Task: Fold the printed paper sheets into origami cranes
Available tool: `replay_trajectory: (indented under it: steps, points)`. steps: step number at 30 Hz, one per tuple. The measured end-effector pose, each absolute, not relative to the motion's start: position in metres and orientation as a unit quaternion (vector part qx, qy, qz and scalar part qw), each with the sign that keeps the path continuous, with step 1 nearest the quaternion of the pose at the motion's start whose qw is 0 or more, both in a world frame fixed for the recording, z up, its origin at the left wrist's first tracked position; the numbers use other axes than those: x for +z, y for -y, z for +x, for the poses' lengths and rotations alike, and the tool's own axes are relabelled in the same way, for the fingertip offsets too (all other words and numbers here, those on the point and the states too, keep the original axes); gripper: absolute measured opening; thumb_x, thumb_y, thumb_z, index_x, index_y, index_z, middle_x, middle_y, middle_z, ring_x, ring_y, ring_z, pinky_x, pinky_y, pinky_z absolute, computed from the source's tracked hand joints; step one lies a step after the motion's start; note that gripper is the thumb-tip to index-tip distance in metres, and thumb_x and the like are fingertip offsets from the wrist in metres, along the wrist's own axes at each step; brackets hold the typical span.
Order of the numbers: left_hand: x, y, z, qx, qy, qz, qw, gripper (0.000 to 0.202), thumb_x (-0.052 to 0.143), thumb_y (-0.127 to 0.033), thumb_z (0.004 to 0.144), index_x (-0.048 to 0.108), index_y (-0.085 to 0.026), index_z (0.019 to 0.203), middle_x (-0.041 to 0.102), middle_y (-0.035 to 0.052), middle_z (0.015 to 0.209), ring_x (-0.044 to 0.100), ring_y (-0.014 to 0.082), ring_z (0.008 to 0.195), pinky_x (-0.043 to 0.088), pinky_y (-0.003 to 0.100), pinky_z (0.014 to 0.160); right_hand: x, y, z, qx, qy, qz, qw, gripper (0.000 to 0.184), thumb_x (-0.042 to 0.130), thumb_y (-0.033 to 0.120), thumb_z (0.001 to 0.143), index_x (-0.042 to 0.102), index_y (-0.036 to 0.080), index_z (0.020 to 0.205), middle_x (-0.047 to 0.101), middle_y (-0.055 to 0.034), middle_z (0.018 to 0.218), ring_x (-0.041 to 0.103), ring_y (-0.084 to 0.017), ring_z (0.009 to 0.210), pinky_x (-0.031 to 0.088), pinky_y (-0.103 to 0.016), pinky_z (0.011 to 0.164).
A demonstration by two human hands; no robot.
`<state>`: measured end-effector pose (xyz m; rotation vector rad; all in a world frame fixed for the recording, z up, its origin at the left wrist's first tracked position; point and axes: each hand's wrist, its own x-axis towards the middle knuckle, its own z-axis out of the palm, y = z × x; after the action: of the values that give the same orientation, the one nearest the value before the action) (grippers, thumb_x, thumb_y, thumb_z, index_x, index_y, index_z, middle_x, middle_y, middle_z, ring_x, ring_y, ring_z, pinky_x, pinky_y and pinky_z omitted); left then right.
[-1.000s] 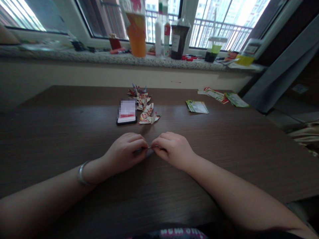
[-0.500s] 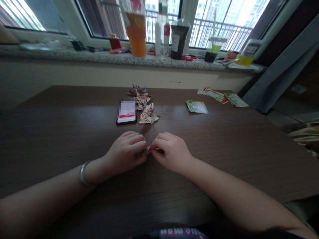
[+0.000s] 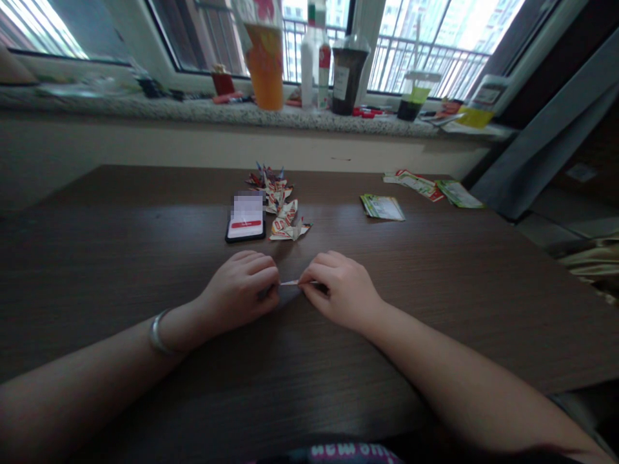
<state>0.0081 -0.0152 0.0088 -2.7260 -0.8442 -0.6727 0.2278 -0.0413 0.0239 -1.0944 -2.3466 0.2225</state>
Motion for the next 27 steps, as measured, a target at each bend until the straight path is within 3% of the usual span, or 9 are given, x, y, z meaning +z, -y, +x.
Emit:
replay_trajectory:
  steps: [21,27]
  points:
    - [0.006,0.008,-0.001,-0.234,0.31,-0.917,0.094,0.007,0.048,-0.017,0.075,0.051,-0.018,0.069,0.055,0.0018,0.07,0.05,0.0169,0.067,0.043,0.031,0.067,0.022,0.036,0.244,0.084,0.855,-0.426,0.284,0.007,0.059,0.017,0.084,0.063,0.021,0.079,0.064,-0.0022,0.083,0.057,-0.017,0.082,0.045,-0.03,0.074]
    - [0.005,0.008,-0.002,-0.28,0.309,-0.909,0.014,0.007,0.054,-0.022,0.081,0.057,-0.017,0.085,0.062,0.0042,0.082,0.056,0.0179,0.076,0.045,0.032,0.072,0.02,0.034,0.243,0.086,0.858,-0.411,0.297,0.007,0.06,0.014,0.081,0.062,0.021,0.08,0.064,-0.0019,0.081,0.056,-0.017,0.079,0.044,-0.03,0.074]
